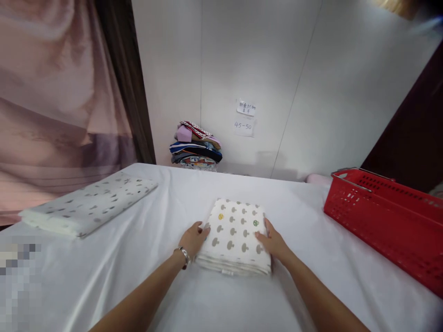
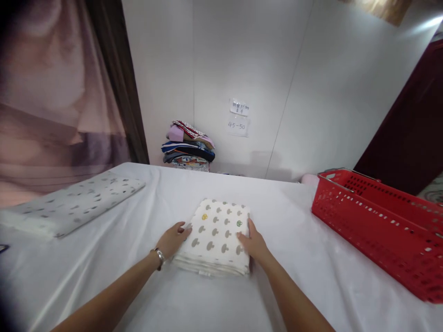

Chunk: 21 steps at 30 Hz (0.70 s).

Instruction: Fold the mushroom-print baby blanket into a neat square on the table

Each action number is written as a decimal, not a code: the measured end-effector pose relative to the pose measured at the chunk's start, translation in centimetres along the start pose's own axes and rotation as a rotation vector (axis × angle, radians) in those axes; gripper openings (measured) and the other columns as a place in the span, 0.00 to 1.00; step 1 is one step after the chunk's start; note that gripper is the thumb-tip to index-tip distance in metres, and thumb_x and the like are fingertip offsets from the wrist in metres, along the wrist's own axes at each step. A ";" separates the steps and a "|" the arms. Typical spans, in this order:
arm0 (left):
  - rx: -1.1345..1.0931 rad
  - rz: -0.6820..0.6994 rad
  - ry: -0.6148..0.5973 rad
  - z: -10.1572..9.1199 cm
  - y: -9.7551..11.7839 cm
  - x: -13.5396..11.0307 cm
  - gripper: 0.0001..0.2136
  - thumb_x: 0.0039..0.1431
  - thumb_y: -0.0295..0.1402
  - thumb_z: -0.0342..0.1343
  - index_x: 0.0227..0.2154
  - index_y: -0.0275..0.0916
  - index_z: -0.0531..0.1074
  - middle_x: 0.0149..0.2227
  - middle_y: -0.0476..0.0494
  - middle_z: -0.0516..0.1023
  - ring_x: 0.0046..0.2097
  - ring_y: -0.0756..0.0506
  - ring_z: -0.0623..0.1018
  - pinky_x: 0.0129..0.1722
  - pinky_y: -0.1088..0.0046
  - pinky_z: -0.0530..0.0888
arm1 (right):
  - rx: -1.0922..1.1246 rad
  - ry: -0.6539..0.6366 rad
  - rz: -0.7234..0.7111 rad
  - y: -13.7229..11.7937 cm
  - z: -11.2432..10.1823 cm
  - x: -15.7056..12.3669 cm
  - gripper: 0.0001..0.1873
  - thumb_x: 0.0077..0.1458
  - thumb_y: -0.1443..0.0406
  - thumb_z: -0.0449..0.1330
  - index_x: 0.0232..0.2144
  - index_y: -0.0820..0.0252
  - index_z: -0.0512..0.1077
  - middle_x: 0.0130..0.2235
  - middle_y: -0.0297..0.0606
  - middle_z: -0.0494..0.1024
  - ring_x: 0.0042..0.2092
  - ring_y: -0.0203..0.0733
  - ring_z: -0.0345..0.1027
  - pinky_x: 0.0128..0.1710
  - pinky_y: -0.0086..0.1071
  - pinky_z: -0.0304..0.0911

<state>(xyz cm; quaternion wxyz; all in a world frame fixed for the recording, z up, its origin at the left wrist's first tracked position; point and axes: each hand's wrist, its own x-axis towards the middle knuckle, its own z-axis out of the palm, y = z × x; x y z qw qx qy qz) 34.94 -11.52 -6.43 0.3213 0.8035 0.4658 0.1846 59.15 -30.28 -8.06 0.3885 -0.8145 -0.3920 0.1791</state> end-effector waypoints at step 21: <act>0.101 0.419 0.161 3.1 4.9 4.1 0.24 0.55 0.41 0.49 0.54 0.37 0.59 0.59 0.37 0.58 0.60 0.40 0.56 0.57 0.59 0.56 | -0.549 -0.129 -0.528 -5.3 -0.1 3.0 0.30 0.56 0.54 0.49 0.59 0.56 0.53 0.63 0.39 0.47 0.63 0.47 0.35 0.60 0.46 0.37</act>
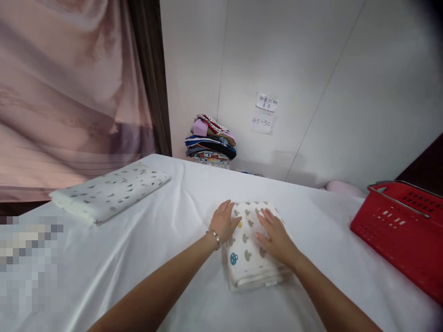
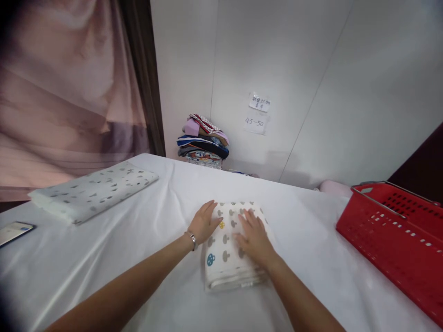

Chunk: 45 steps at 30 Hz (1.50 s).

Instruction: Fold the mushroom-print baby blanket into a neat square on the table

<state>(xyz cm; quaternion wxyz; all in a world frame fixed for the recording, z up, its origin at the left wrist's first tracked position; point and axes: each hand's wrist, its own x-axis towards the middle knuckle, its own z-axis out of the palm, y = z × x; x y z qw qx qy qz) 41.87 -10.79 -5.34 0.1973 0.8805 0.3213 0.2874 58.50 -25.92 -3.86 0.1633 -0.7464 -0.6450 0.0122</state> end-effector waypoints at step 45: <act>-0.154 -0.163 -0.203 0.0 -5.2 6.4 0.21 0.48 0.24 0.45 0.46 0.42 0.70 0.49 0.50 0.72 0.52 0.48 0.68 0.54 0.72 0.64 | 0.015 -0.211 -0.089 -1.8 1.9 -1.3 0.29 0.60 0.52 0.41 0.61 0.54 0.46 0.64 0.36 0.38 0.64 0.45 0.28 0.61 0.46 0.29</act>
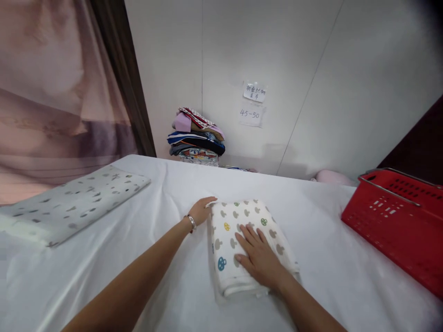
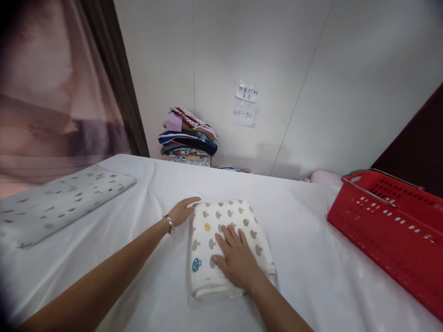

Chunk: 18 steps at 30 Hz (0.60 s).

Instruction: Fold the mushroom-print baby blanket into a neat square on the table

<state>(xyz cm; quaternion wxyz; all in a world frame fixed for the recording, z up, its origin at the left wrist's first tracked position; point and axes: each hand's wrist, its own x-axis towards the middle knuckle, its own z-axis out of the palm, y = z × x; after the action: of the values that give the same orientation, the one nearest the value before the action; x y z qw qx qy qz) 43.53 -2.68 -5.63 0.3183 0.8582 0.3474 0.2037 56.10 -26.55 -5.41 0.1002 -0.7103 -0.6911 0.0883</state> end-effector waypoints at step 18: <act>0.549 0.246 -0.122 5.9 4.5 -7.0 0.33 0.57 0.54 0.32 0.59 0.39 0.53 0.63 0.43 0.47 0.64 0.39 0.44 0.60 0.54 0.42 | -0.057 0.217 0.181 2.6 -5.4 4.4 0.24 0.59 0.60 0.44 0.56 0.60 0.59 0.62 0.41 0.50 0.63 0.43 0.35 0.59 0.44 0.32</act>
<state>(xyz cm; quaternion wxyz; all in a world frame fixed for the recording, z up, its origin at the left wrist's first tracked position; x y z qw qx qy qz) 44.32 -12.64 -7.63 0.0675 0.9584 0.2631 0.0874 60.18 -22.32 -0.85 0.1459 -0.7777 -0.6115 -0.0001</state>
